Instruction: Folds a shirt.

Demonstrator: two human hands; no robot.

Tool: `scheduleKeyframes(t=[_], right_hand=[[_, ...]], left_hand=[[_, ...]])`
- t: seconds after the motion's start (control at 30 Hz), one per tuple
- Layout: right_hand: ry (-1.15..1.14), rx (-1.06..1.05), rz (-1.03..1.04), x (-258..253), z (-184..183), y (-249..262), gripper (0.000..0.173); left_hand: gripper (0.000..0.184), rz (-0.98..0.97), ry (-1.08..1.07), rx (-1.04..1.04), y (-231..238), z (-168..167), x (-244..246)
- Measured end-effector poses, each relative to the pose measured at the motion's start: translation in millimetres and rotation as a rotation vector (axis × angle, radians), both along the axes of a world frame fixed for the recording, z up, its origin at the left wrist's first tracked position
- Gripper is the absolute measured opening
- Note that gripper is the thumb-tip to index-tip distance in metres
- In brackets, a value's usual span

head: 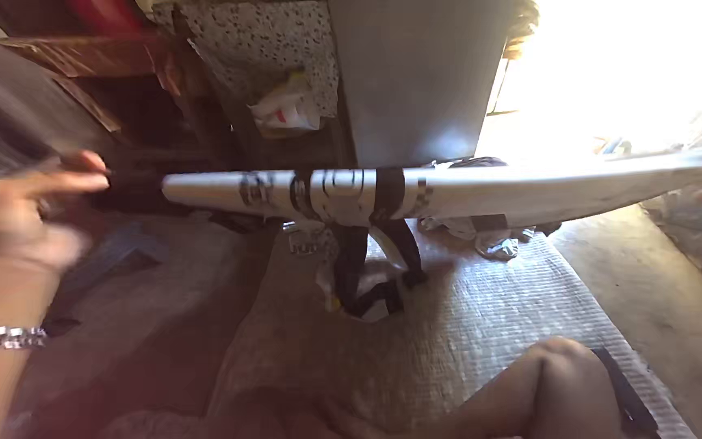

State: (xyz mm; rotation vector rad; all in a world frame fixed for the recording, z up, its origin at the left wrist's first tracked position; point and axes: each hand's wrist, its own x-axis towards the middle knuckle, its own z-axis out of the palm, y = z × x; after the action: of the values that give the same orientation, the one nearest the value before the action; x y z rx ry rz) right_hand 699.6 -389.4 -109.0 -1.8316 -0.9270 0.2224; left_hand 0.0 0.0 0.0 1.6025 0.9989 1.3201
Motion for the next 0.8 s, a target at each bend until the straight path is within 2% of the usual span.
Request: scheduleKeyframes(t=[0.07, 0.1, 0.13, 0.17, 0.27, 0.37, 0.43, 0.53, 0.6, 0.73, 0.8], right_hand=[[0.362, -0.211, -0.314, -30.8, -29.3, 18.2, 0.029], [0.34, -0.273, -0.078, -9.9, -70.1, -1.8, 0.024], [0.377, -0.246, 0.045, -1.8, -110.9, -10.2, 0.02], [0.44, -0.265, 0.079, -9.0, -141.1, -12.0, 0.017], [0.511, -0.542, 0.007, -36.8, -215.0, -10.8, 0.018], [0.471, -0.773, 0.066, -42.8, -264.3, -14.8, 0.023], [0.453, -0.762, 0.078, -38.3, -279.5, -21.9, 0.019], [0.454, -0.746, 0.036, -30.7, -272.5, -33.7, 0.021], [0.424, -0.774, 0.03, -29.0, -270.7, -41.7, 0.021], [0.289, -0.945, 0.106, -27.3, -281.1, -41.8, 0.022], [0.093, -1.093, 0.138, -29.0, -261.5, -20.5, 0.034]], left_hand=[[0.023, -0.147, 0.13, -0.081, -7.3, -61.3, -27.6], [0.022, -0.194, 0.18, -0.172, -17.0, -94.0, -35.2], [0.021, -0.205, 0.219, -0.276, -25.2, -128.9, -41.6], [0.022, -0.2, 0.272, -0.371, -33.7, -162.8, -45.4], [0.02, -0.262, 0.537, -0.603, -46.9, -253.0, -60.2], [0.015, -0.39, 0.747, -0.706, -51.0, -310.4, -72.8], [0.014, -0.408, 0.757, -0.727, -52.0, -320.6, -78.8], [0.016, -0.404, 0.697, -0.708, -53.0, -307.8, -85.4], [0.016, -0.419, 0.74, -0.689, -54.8, -304.4, -88.5], [0.019, -0.569, 1.024, -0.73, -55.1, -312.7, -82.4], [0.02, -0.665, 1.264, -0.781, -33.8, -292.7, -66.2]])
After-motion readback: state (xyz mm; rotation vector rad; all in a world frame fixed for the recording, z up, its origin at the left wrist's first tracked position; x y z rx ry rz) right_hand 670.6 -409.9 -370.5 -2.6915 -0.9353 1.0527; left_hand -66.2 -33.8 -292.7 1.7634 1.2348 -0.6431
